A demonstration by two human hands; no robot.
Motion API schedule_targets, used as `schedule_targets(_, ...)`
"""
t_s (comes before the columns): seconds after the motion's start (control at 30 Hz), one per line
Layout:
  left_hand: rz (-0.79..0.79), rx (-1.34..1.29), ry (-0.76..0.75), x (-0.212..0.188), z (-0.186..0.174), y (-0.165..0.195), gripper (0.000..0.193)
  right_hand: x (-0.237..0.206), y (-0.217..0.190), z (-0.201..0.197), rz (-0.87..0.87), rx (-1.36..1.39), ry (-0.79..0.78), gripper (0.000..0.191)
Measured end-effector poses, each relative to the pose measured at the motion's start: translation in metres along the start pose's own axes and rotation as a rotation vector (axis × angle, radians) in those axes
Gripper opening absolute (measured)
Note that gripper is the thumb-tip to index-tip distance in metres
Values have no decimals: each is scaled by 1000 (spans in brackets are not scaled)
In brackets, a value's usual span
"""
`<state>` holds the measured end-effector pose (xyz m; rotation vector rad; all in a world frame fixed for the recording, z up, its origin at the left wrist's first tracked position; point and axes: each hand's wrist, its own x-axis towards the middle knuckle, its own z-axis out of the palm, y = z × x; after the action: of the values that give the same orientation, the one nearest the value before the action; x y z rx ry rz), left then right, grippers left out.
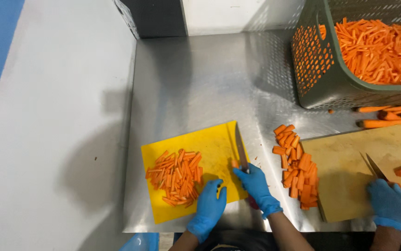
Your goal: The person slices peeled carrots into thin strips on a yellow cutting board using a knife. The strips are gathered and placed into a green basket. A second person also chops carrots on a separate board nearby.
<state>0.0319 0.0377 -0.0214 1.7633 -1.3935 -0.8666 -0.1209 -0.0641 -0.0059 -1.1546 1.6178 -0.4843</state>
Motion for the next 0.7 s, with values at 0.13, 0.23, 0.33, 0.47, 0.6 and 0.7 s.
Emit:
schedule_targets(0.13,-112,-57,103,36,13,8,31,-17,11,-5,-277,-283,173,48)
schedule_targets(0.23,-210,-36,41,60,15,15,26,-48,28,-20,-110,-365,61,58)
schedule_targets(0.33,-264,30,-12,78,19,24,26,-74,48,-21,-184,-618,-25,73)
schedule_targets(0.47,-203,78,19,87,23,28,25,-87,69,-12,-210,-735,-80,78)
schedule_targets(0.6,-317,92,-36,90,24,29,26,-86,75,-8,-204,-846,-81,79)
schedule_targets(0.7,-322,109,-34,92,23,31,25,-86,71,-11,-196,-861,-107,82)
